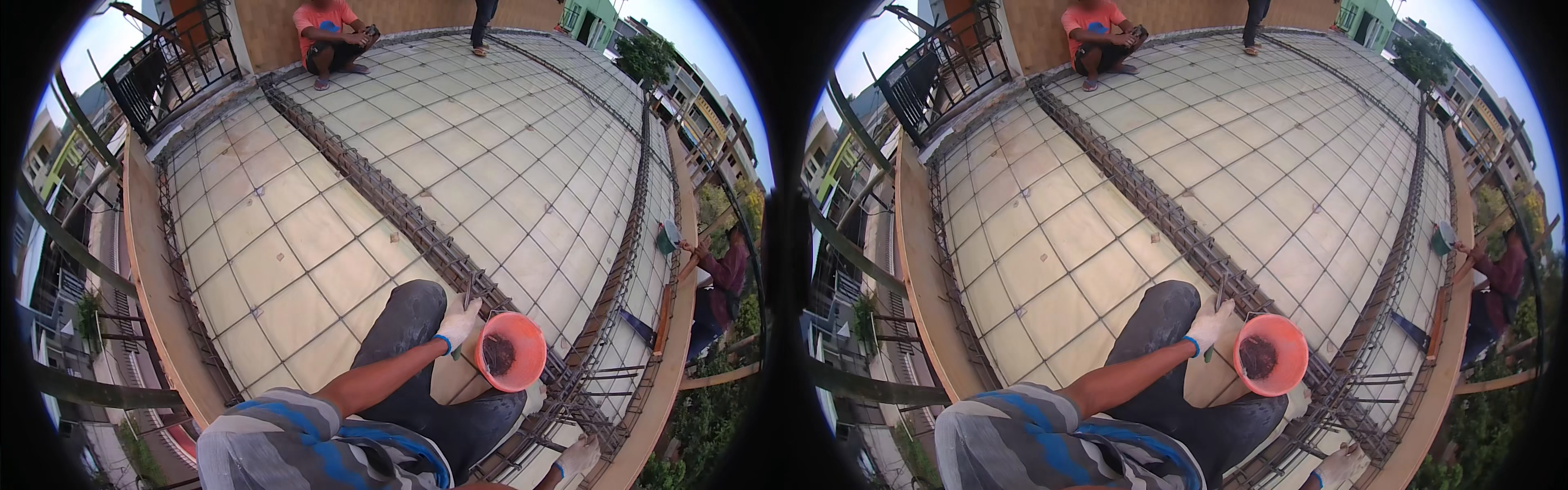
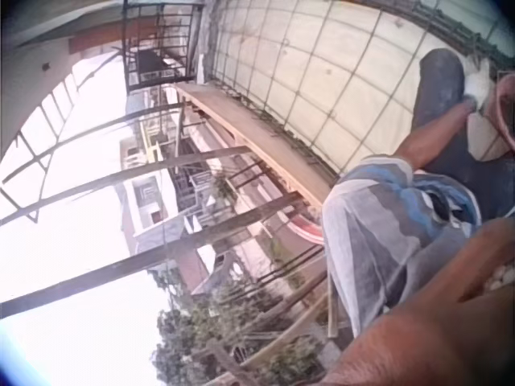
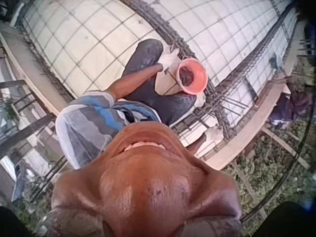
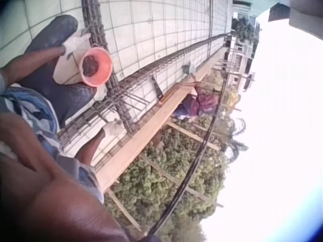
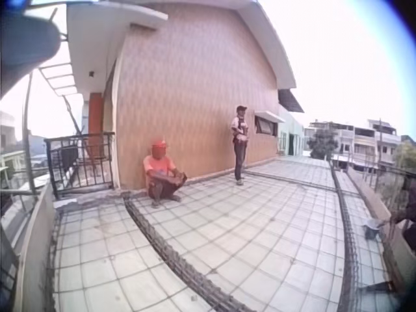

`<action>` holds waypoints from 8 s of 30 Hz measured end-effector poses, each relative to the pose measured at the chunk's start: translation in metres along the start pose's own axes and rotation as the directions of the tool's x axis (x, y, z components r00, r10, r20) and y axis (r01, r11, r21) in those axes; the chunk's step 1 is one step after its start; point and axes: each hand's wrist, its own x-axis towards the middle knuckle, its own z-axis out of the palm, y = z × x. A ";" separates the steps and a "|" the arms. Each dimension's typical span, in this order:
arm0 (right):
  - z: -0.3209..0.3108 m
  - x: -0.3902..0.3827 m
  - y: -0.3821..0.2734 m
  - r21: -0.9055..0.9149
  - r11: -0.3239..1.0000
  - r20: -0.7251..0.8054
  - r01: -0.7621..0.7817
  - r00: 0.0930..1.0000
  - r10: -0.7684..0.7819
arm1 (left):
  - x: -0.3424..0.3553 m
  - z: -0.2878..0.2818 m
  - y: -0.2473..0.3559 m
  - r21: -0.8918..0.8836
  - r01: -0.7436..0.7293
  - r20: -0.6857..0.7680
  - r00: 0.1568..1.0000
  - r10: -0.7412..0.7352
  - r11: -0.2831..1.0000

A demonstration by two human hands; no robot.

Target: The person sits on a roof and ties intersecting steel rebar bars using wire ties and pliers. They repeatedly pick ties from a pink bucket, wrap them around rebar intersections, and twist them tight to secure the grid.

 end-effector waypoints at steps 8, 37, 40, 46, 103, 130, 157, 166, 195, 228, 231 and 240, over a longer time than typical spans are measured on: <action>-0.033 -0.022 -0.008 -0.265 0.962 0.025 0.069 0.998 -0.065 | 0.051 -0.131 0.115 -0.178 -0.027 -0.046 0.999 0.019 0.984; -0.036 -0.001 -0.024 -0.296 0.954 0.208 0.054 0.978 0.009 | 0.154 -0.323 -0.190 0.995 0.050 -0.002 0.859 0.512 -0.080; -0.044 -0.003 -0.024 -0.371 0.928 0.270 0.032 0.960 0.075 | 0.152 -0.319 -0.185 0.995 0.078 -0.039 0.889 0.457 -0.066; -0.040 0.009 -0.007 -0.422 0.904 0.315 0.062 0.945 0.082 | 0.149 -0.322 -0.196 0.998 0.026 0.010 0.845 0.534 -0.060; -0.259 -0.267 -0.204 0.357 0.880 0.482 -0.313 0.869 0.113 | 0.141 -0.312 -0.173 0.994 0.014 -0.059 0.898 0.437 0.105; 0.011 -0.019 0.026 0.089 0.996 -0.364 -0.001 0.931 0.033 | 0.161 -0.309 -0.132 0.977 0.184 -0.176 0.981 -0.082 0.107; 0.003 -0.019 0.015 0.027 0.997 -0.400 0.068 0.915 -0.052 | 0.187 -0.286 -0.172 0.940 -0.076 0.299 0.657 -0.693 0.333; -0.004 -0.020 -0.020 0.053 0.996 -0.259 -0.077 0.962 0.088 | 0.199 -0.305 -0.170 0.931 -0.142 0.331 0.718 -0.612 0.337; -0.016 -0.025 0.006 0.145 0.989 -0.283 0.000 0.958 0.041 | -0.139 -0.360 -0.142 0.564 0.659 -0.155 0.677 -0.720 0.498; 0.283 -0.011 -0.044 0.127 0.983 0.512 -0.133 0.858 0.050 | -0.288 -0.282 -0.043 0.565 0.744 -0.346 0.606 -0.716 0.356; 0.286 -0.012 -0.047 0.094 0.985 0.561 -0.146 0.825 0.068 | -0.293 -0.285 -0.050 0.572 0.741 -0.350 0.609 -0.711 0.353; 0.303 0.013 -0.011 0.522 0.650 0.695 -0.552 0.717 0.050 | -0.245 -0.289 -0.145 0.701 0.594 -0.116 0.642 -0.758 0.396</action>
